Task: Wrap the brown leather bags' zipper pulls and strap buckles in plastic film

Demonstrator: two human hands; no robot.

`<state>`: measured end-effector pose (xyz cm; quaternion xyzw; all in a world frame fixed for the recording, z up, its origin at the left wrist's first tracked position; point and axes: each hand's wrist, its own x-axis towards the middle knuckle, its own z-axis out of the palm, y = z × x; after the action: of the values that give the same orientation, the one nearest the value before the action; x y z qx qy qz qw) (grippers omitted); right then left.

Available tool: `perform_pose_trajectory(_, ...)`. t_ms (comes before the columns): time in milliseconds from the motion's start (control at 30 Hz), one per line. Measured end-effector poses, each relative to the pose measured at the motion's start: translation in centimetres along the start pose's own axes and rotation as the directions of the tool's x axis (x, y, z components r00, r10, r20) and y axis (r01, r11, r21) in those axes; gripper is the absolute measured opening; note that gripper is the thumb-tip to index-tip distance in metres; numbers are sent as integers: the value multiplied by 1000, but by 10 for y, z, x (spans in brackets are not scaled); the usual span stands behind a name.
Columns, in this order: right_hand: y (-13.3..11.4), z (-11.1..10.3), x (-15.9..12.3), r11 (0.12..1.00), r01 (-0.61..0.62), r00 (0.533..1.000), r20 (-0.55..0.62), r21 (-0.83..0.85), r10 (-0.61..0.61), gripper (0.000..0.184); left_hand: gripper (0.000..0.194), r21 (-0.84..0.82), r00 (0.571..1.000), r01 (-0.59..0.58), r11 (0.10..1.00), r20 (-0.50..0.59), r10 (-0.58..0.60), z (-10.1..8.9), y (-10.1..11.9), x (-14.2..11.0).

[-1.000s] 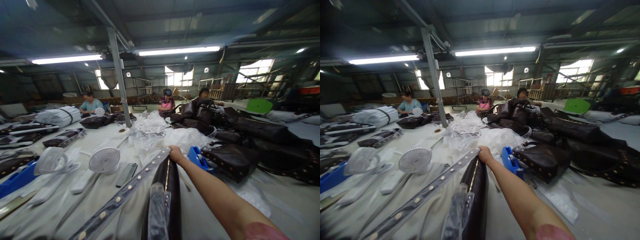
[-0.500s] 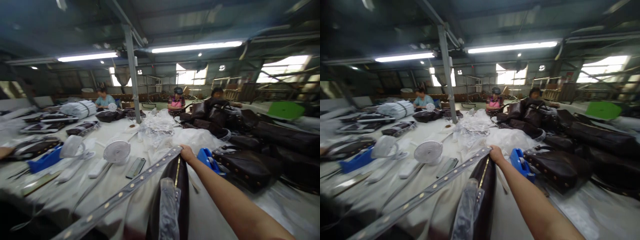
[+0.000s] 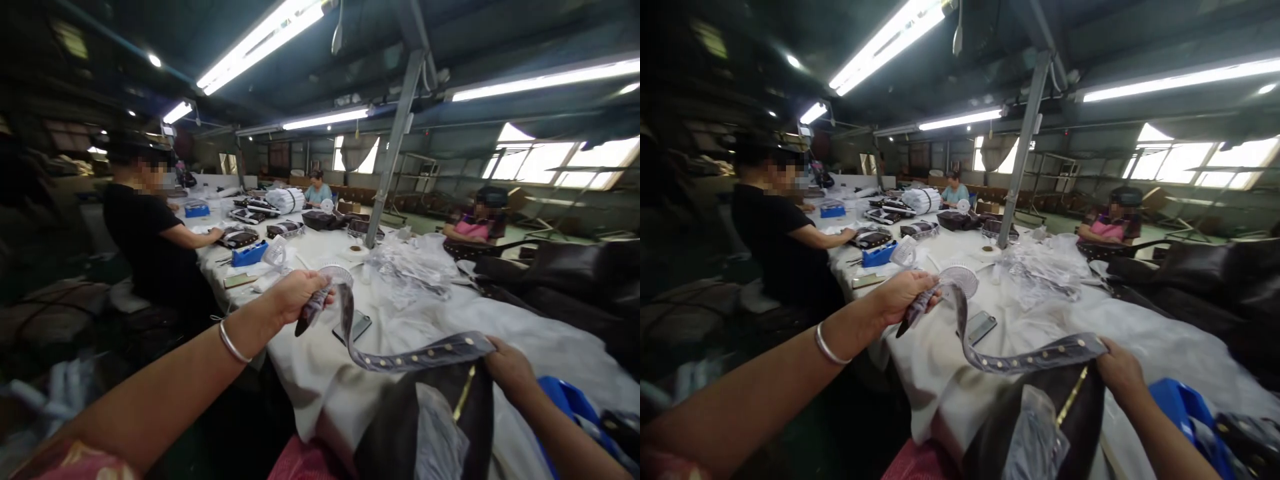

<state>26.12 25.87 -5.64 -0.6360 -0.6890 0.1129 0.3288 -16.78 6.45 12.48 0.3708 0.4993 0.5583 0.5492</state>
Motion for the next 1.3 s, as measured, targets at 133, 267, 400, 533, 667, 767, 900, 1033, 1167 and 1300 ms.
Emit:
perform_pose_trajectory(133, 2, -4, -7, 1000, -1, 998, 56, 22, 0, 46, 15, -15, 987, 26, 1000, 158, -23, 28, -5, 4)
perform_pose_trajectory(267, -2, -3, -15, 1000, 8, 996, 85, 23, -10, 41, 14, -22, 965, 40, 999, 259, -33, 41, -7, -5)
perform_pose_trajectory(400, -5, -3, -19, 999, 44, 991, 122, 22, -46, 43, 18, -33, 958, 39, 999, 286, -28, 49, -12, -11)
perform_pose_trajectory(533, -27, -22, -30, 988, 146, 978, 147, 41, -151, 75, 17, -29, 961, 43, 999, 276, -33, 54, -20, -14)
perform_pose_trajectory(667, -97, -49, -56, 902, 419, 900, 85, 103, -428, 81, 19, -28, 954, 56, 998, 297, -45, 68, -27, -18)
perform_pose_trajectory(767, -162, -52, -74, 761, 619, 767, 57, 196, -639, 85, 26, -26, 931, 59, 998, 363, -45, 85, -32, -24)
perform_pose_trajectory(900, -213, -35, -80, 579, 766, 617, -65, 280, -784, 65, 36, -18, 896, 61, 998, 442, -47, 97, -36, -36)
perform_pose_trajectory(1033, -221, -27, -80, 550, 813, 577, -141, 191, -804, 42, 38, 102, 867, 143, 984, 466, -175, 84, -48, -50)
perform_pose_trajectory(1167, -222, -32, -80, 527, 846, 534, -145, 86, -833, 50, 38, 244, 817, 206, 948, 490, -304, 63, -65, -62)
perform_pose_trajectory(1300, -227, -35, -80, 521, 853, 521, -130, 37, -844, 51, 43, 204, 799, 238, 950, 515, -311, 49, -67, -64)
